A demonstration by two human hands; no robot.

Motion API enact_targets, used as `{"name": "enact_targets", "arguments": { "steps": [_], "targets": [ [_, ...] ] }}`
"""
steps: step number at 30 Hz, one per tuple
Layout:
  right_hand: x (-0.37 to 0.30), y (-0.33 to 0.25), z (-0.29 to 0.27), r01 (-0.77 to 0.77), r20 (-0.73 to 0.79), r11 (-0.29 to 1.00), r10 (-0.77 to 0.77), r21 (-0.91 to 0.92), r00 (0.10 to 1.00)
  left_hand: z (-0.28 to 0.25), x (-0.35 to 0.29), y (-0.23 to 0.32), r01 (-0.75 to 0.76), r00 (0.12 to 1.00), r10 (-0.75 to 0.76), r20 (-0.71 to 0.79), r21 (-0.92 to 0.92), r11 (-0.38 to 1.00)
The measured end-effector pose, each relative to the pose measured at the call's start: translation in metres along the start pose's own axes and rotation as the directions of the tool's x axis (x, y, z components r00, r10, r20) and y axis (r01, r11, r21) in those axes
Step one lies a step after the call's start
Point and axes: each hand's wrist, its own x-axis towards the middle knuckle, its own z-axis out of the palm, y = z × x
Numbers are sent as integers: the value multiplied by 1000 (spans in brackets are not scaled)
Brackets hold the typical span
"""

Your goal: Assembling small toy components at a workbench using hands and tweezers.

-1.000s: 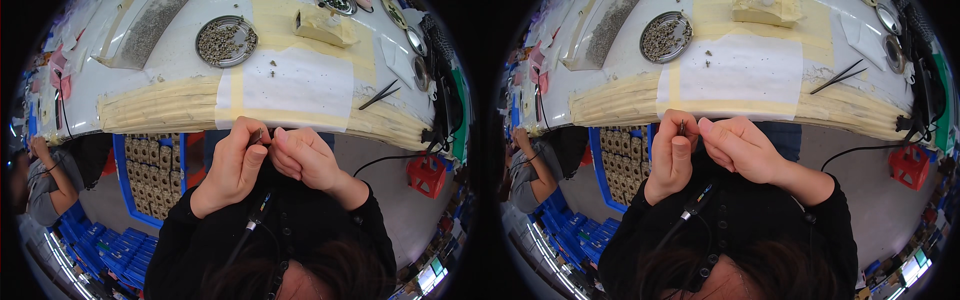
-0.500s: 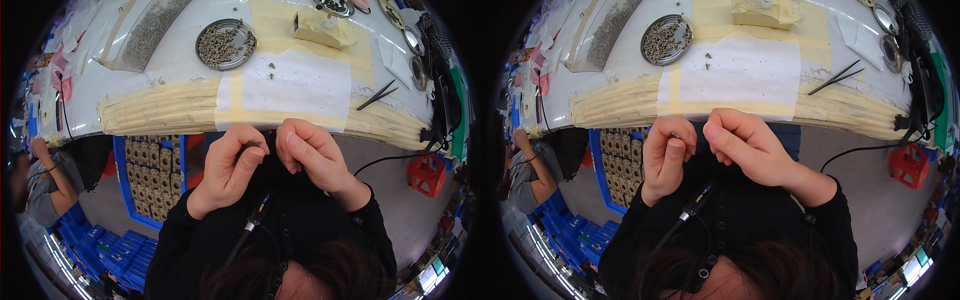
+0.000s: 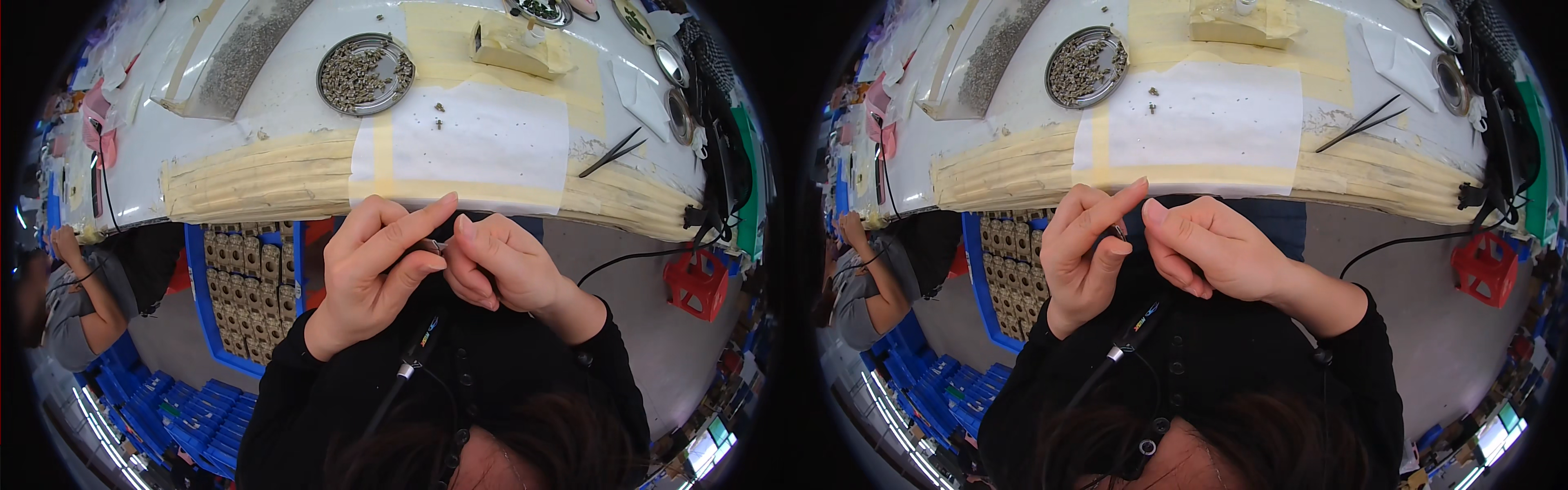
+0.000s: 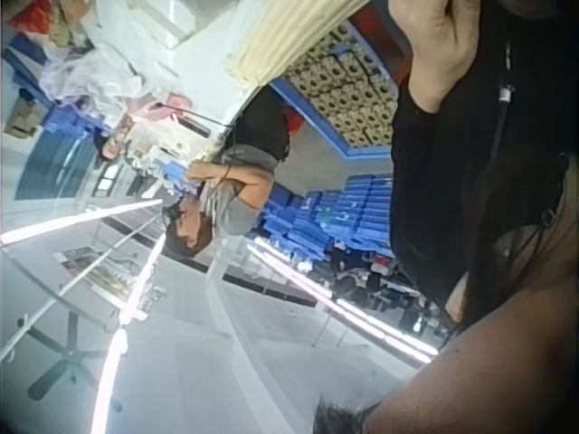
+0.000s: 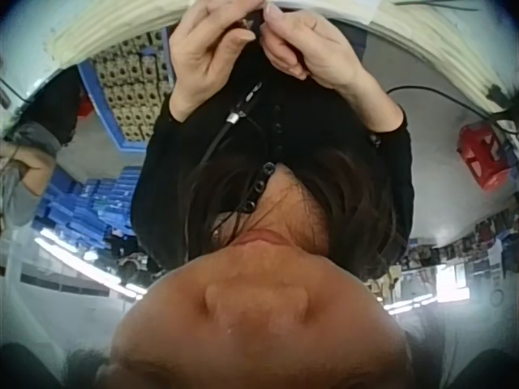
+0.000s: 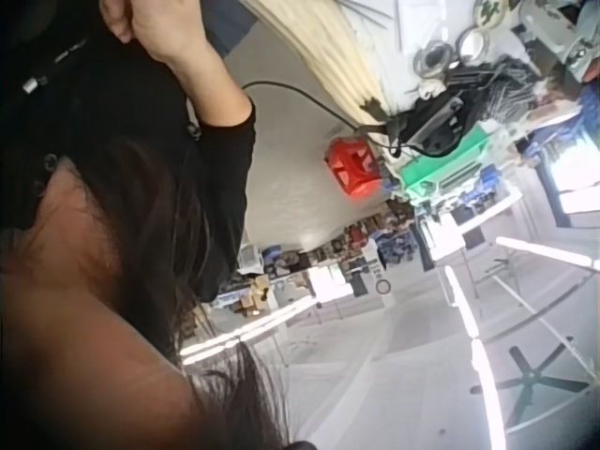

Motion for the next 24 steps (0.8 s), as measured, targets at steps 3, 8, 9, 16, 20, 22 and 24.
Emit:
{"name": "enact_targets", "arguments": {
  "steps": [3,8,9,16,20,22,24],
  "targets": [
    [-1,-1,1,-34,-15,999,33,-33,999,-2,2,6,32,999,-32,41,2,999],
    [-2,-1,1,-60,10,998,60,-38,998,-4,3,6,87,991,-79,110,-63,994],
    [-1,-1,0,-61,33,998,62,-17,998,-4,3,5,121,986,-111,124,-78,990],
    [0,2,-4,-65,109,993,55,94,993,-9,1,6,198,967,-187,173,-51,979],
    [0,2,-4,-68,111,994,59,83,992,-11,1,8,208,963,-202,180,-15,978],
    [1,3,-5,-73,110,993,62,98,992,-13,2,8,212,959,-208,192,2,977],
    [1,3,-5,-87,131,987,69,138,989,-13,3,8,214,957,-210,201,3,977]
  ]
}}
